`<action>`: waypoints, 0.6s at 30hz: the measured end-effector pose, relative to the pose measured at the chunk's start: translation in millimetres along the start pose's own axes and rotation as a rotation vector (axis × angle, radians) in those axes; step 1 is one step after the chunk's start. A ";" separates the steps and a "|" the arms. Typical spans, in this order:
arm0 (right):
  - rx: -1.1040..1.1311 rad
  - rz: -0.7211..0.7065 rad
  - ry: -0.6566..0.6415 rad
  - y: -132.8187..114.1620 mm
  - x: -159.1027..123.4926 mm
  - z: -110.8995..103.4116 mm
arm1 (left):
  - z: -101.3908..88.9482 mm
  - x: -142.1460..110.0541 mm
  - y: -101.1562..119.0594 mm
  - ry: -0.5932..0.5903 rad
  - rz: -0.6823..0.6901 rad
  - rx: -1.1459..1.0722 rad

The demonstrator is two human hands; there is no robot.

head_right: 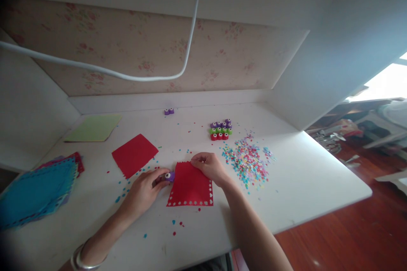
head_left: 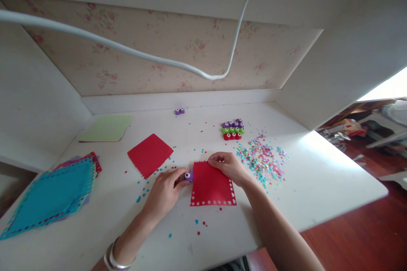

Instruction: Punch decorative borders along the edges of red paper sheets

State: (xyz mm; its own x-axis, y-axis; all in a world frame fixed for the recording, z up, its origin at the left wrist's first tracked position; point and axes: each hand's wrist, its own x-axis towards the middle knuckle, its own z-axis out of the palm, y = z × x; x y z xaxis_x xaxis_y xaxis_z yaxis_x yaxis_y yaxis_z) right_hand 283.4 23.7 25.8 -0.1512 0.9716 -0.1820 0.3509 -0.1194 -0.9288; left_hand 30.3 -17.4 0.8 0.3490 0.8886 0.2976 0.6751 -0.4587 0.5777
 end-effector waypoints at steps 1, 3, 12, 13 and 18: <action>-0.003 -0.001 0.002 -0.2 0.1 0.1 | -0.1 0.2 0.2 0.001 -0.001 0.000; -0.002 -0.010 -0.005 0.0 0.3 0.4 | -0.1 0.5 0.5 0.004 0.005 0.003; -0.142 -0.117 0.040 7.2 4.3 6.4 | 2.3 -0.2 -3.2 0.005 0.021 0.000; -0.176 -0.139 0.045 7.4 4.4 7.2 | 2.5 -0.4 -3.5 0.005 0.035 -0.003; -0.339 -0.270 0.084 4.3 2.7 10.3 | -0.1 0.2 -3.1 -0.039 0.100 -0.019</action>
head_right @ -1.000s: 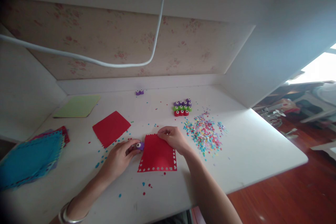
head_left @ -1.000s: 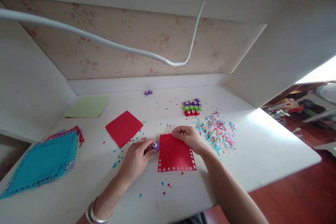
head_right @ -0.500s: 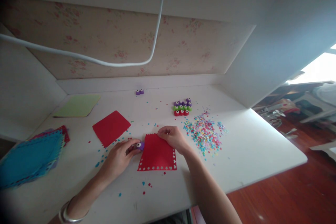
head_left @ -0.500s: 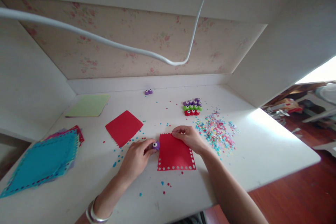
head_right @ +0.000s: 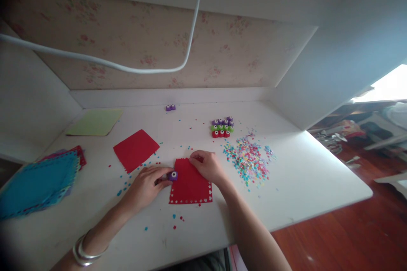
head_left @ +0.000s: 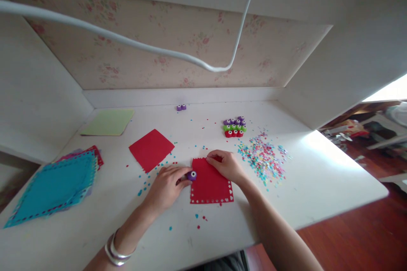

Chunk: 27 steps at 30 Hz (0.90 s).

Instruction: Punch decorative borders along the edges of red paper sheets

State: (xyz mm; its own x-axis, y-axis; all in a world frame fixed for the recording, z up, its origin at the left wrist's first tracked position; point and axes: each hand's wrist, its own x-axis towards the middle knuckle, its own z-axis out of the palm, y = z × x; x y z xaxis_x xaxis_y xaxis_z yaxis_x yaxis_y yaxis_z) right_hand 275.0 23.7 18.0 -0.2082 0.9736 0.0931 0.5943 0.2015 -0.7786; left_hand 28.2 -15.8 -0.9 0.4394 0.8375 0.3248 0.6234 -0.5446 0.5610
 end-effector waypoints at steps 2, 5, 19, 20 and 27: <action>-0.066 -0.132 0.076 -2.9 -3.0 -0.3 | -2.5 0.2 0.3 -0.020 0.012 -0.012; -0.180 -0.313 0.134 -7.0 -13.9 0.5 | -5.9 -0.1 0.4 -0.044 0.014 -0.030; -0.444 -0.360 -0.041 -7.4 -42.3 16.3 | -14.3 -5.6 9.5 -0.116 0.049 -0.001; -0.448 -0.359 -0.039 -7.8 -42.4 16.3 | -14.7 -6.1 9.8 -0.118 0.050 -0.001; -0.463 -0.345 -0.030 -9.1 -44.0 16.8 | -15.1 -6.9 12.0 -0.115 0.061 0.004</action>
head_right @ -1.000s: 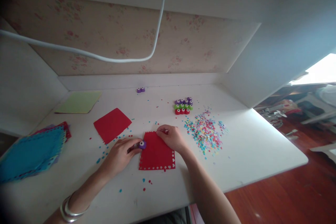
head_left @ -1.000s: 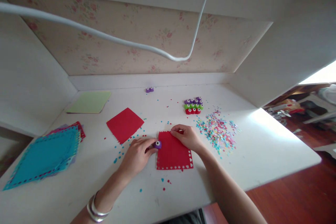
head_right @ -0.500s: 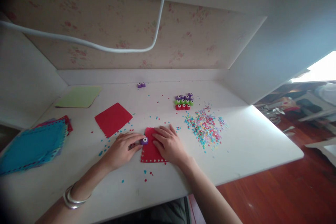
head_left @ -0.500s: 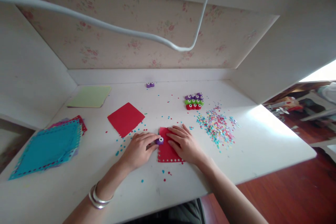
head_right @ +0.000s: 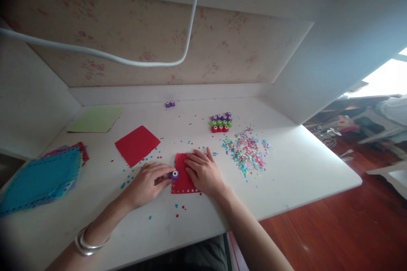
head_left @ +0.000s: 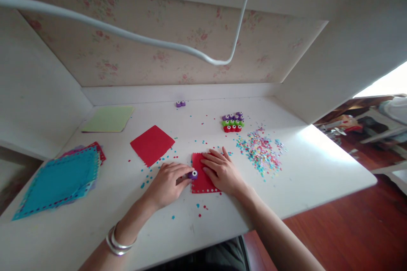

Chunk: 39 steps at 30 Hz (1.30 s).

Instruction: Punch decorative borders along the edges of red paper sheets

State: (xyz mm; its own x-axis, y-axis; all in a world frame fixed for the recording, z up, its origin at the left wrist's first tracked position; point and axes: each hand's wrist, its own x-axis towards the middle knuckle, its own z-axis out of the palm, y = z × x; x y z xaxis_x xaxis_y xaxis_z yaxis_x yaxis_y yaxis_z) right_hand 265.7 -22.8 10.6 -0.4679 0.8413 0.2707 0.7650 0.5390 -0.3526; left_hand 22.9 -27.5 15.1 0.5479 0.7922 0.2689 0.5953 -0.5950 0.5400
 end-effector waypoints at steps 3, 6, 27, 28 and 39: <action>0.004 0.000 0.000 0.6 -0.1 0.4 | -0.3 0.2 0.1 0.002 0.001 0.003; 0.012 -0.002 -0.001 1.2 -0.1 0.6 | 0.4 0.6 -0.7 0.004 0.008 0.004; 0.015 0.004 0.043 1.0 -4.1 2.0 | -2.4 21.0 26.2 0.059 -0.207 -0.131; 0.013 0.002 0.050 0.8 -4.3 2.0 | -2.6 22.5 27.3 0.041 -0.211 -0.128; 0.024 -0.011 0.056 0.6 -5.5 1.0 | 0.4 47.5 29.9 -0.159 -0.362 -0.092</action>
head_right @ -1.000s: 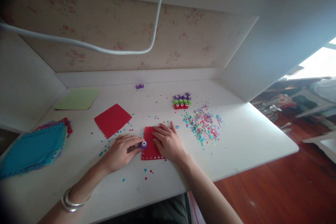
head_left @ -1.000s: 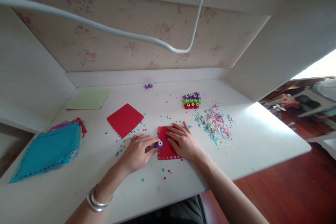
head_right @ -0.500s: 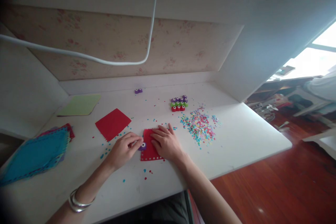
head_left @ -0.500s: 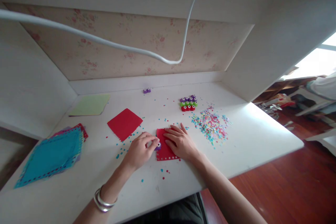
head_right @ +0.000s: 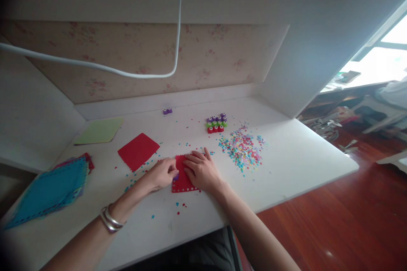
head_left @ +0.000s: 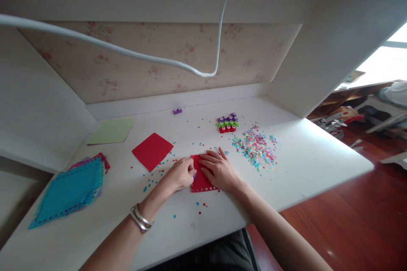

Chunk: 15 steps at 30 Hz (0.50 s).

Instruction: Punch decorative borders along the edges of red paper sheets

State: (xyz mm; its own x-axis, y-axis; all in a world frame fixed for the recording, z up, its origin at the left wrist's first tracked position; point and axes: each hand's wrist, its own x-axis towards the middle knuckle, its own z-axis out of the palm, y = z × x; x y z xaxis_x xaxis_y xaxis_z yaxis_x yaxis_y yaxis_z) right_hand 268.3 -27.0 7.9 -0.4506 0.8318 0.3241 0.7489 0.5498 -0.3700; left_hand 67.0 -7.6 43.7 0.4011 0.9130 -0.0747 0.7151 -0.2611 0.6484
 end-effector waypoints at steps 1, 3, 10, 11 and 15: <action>-0.003 0.001 0.000 -0.1 -0.1 -0.2 | 0.0 0.7 0.9 -0.021 -0.009 -0.002; -0.005 -0.002 0.001 -0.3 -0.3 -0.5 | -1.6 0.6 1.9 -0.068 -0.029 -0.015; 0.009 -0.010 0.012 -1.0 1.1 -2.7 | -15.0 -3.8 -5.8 -0.097 0.051 -0.036; 0.009 -0.013 0.016 -0.9 1.3 -2.9 | -16.5 -4.4 -8.7 -0.083 0.070 -0.035; 0.007 -0.013 0.018 0.4 1.6 -2.6 | -21.3 -9.1 -26.1 -0.004 0.115 -0.023</action>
State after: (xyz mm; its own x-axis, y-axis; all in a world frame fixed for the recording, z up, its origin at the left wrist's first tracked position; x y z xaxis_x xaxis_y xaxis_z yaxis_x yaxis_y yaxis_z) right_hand 269.1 -25.7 10.5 -0.4515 0.8233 0.3441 0.7398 0.5610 -0.3715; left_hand 32.4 -2.5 43.7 0.4826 0.8758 -0.0018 0.6506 -0.3571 0.6702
